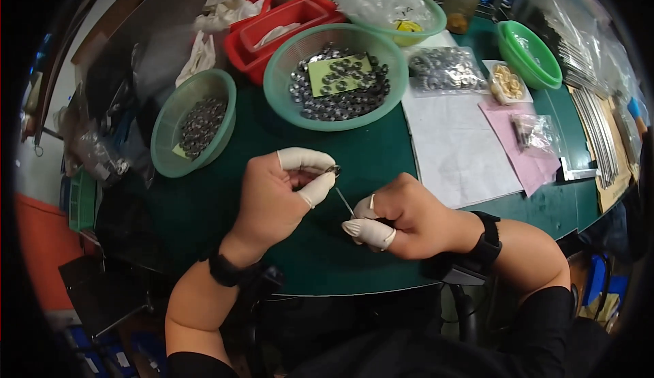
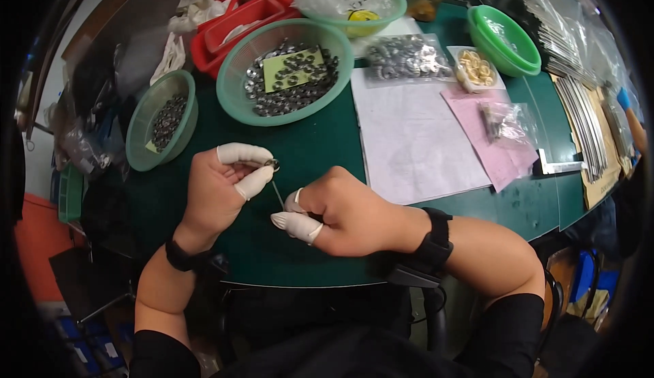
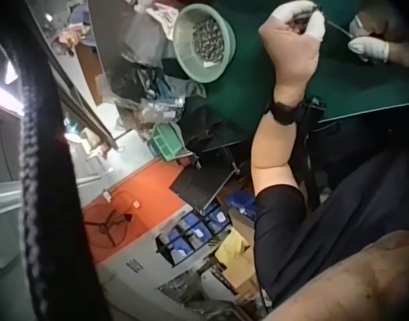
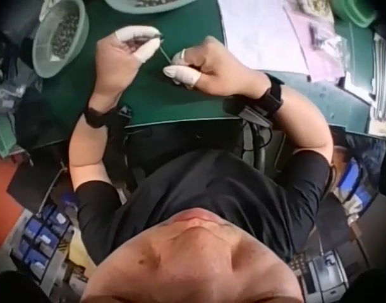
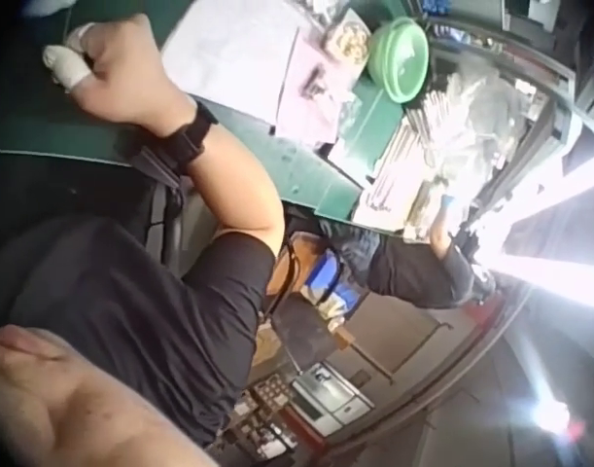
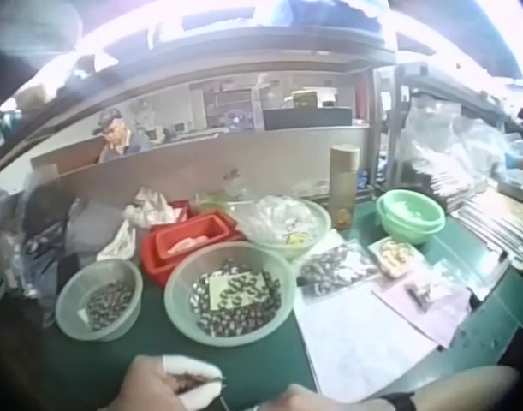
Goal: The person picks up a metal part from a basket, slides it onto a thin metal rod, and rotates it by hand. After removing the part, they place it into a different basket and repeat the process.
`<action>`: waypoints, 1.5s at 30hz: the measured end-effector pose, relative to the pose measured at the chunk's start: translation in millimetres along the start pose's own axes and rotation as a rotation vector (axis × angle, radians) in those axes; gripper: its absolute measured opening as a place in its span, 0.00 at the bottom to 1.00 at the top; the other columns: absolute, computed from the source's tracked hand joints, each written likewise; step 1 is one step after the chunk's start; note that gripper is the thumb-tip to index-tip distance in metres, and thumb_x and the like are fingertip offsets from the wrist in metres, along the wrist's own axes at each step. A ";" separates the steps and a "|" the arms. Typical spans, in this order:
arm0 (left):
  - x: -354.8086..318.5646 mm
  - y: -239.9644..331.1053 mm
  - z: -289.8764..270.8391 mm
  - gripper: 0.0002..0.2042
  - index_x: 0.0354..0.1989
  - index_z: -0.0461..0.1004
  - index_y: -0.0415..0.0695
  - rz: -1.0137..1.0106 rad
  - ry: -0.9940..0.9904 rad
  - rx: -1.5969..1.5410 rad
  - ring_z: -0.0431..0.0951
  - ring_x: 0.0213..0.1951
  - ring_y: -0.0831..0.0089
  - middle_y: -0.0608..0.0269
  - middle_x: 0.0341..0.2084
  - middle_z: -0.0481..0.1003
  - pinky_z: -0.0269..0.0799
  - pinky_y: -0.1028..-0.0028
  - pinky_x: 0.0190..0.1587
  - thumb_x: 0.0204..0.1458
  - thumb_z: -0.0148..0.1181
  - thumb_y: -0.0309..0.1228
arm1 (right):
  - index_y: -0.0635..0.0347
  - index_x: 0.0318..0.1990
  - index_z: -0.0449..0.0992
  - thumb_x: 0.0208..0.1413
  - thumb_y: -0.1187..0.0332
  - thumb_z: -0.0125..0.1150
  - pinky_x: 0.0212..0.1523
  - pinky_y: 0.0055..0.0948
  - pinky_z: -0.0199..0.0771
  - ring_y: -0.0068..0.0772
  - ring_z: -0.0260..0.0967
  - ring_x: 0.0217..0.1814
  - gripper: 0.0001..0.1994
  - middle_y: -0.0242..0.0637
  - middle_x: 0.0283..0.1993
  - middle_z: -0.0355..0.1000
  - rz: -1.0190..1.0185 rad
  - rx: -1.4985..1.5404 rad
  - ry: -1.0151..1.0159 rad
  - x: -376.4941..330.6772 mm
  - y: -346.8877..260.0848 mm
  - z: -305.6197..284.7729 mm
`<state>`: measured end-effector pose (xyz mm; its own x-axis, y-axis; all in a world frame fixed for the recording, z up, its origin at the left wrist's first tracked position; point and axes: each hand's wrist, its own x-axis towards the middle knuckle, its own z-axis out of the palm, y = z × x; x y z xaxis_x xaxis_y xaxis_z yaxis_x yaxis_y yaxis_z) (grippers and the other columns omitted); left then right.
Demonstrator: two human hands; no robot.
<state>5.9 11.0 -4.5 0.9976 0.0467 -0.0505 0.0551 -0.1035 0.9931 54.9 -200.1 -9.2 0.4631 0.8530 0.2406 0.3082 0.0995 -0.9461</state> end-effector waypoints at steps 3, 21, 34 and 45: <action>3.0 -2.4 -5.7 0.09 0.41 0.78 0.34 0.005 -0.037 -0.058 0.80 0.38 0.78 0.61 0.35 0.79 0.76 0.78 0.45 0.51 0.63 0.14 | 0.65 0.21 0.74 0.63 0.68 0.58 0.22 0.29 0.66 0.32 0.69 0.18 0.17 0.39 0.17 0.71 -0.018 0.033 0.052 0.8 -0.2 2.6; 1.5 -0.7 -5.4 0.09 0.41 0.77 0.35 -0.002 -0.092 -0.124 0.79 0.40 0.79 0.62 0.36 0.79 0.76 0.78 0.48 0.52 0.62 0.14 | 0.64 0.24 0.75 0.66 0.68 0.53 0.21 0.24 0.64 0.21 0.67 0.19 0.17 0.32 0.17 0.71 0.117 0.051 0.101 1.9 -4.1 -0.5; -1.8 0.5 -2.3 0.08 0.41 0.77 0.35 0.058 -0.121 -0.015 0.78 0.39 0.79 0.63 0.35 0.78 0.75 0.78 0.46 0.52 0.61 0.14 | 0.65 0.21 0.74 0.63 0.69 0.58 0.20 0.31 0.63 0.34 0.67 0.16 0.16 0.40 0.16 0.68 0.053 -0.080 0.092 -0.1 1.2 0.2; -3.8 2.5 3.6 0.11 0.44 0.78 0.35 0.084 -0.111 -0.053 0.79 0.40 0.76 0.61 0.37 0.79 0.76 0.77 0.45 0.52 0.61 0.14 | 0.64 0.24 0.75 0.64 0.67 0.58 0.22 0.30 0.66 0.30 0.70 0.19 0.15 0.37 0.18 0.70 0.060 0.007 0.097 0.6 2.3 -4.6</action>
<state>2.4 7.0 -2.2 0.9972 -0.0708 0.0243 -0.0279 -0.0498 0.9984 59.7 -201.7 -10.3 0.5592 0.8039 0.2026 0.2717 0.0531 -0.9609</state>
